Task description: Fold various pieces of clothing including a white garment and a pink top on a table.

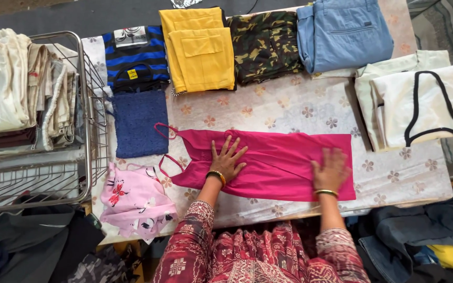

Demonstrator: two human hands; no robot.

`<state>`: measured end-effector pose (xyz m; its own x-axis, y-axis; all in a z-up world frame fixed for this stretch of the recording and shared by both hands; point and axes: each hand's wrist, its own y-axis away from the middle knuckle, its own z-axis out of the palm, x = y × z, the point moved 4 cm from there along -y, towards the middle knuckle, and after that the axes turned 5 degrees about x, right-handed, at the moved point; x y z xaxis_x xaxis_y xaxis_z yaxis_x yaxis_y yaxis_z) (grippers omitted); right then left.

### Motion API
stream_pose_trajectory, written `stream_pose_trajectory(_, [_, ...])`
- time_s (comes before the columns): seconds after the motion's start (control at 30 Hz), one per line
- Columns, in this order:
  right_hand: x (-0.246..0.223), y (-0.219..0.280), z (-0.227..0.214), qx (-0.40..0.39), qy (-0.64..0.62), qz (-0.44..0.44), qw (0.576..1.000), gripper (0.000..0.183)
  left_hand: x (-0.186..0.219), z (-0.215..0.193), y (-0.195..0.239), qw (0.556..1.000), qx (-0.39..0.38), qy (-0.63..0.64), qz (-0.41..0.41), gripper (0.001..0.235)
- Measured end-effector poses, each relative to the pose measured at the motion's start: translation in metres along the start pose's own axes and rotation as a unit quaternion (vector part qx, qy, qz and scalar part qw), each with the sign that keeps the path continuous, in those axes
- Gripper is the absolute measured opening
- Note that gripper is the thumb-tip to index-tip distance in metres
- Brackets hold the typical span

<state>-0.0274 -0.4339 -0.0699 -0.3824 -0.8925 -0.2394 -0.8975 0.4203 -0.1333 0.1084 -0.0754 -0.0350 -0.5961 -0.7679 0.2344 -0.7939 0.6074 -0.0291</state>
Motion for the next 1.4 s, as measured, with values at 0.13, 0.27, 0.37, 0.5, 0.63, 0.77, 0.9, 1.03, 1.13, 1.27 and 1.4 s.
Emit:
stream_pose_trajectory(0.13, [0.051,-0.007,-0.036,-0.023,-0.01,0.255,0.967,0.103,0.0,-0.004,0.0,1.0,-0.014,-0.004,-0.005,0.064])
stream_pose_trajectory(0.27, [0.07,-0.014,-0.042,-0.03,-0.068,0.333,0.94,0.106,0.003,-0.004,0.003,1.0,0.002,-0.01,-0.001,0.064])
stream_pose_trajectory(0.37, [0.067,-0.022,-0.051,-0.078,-0.061,0.334,0.937,0.085,0.003,-0.007,0.001,1.0,0.004,-0.007,-0.009,0.064])
stream_pose_trajectory(0.5, [0.056,-0.037,-0.072,-0.051,-0.125,0.247,0.959,0.04,0.004,-0.008,0.001,0.999,0.019,-0.009,-0.027,0.065])
stream_pose_trajectory(0.63, [0.041,-0.064,-0.12,0.125,-0.154,0.106,0.974,0.033,0.015,-0.013,-0.005,0.997,0.066,-0.001,-0.042,0.065])
stream_pose_trajectory(0.77, [0.062,-0.081,-0.101,0.118,-0.021,0.064,0.991,0.04,0.038,-0.024,-0.013,1.0,0.009,0.003,-0.022,0.068])
stream_pose_trajectory(0.9, [0.07,-0.084,-0.081,-0.006,0.0,0.119,0.993,0.06,0.047,-0.021,-0.014,0.995,-0.092,-0.004,-0.04,0.071])
stream_pose_trajectory(1.03, [0.066,-0.077,-0.084,-0.093,-0.008,0.2,0.975,0.048,0.07,-0.008,-0.017,0.998,-0.06,0.0,-0.01,0.071])
stream_pose_trajectory(1.13, [0.055,-0.078,-0.091,-0.051,0.017,0.148,0.988,0.048,0.108,-0.009,-0.032,0.998,-0.044,0.002,0.053,0.072])
stream_pose_trajectory(1.27, [0.031,-0.076,-0.094,0.013,0.022,0.069,0.997,0.053,0.157,-0.004,-0.048,0.988,-0.091,0.031,0.119,0.08])
stream_pose_trajectory(1.4, [-0.034,-0.064,-0.105,-0.004,-0.03,0.035,0.999,0.048,0.165,0.01,-0.054,0.982,-0.144,0.043,0.118,0.087])
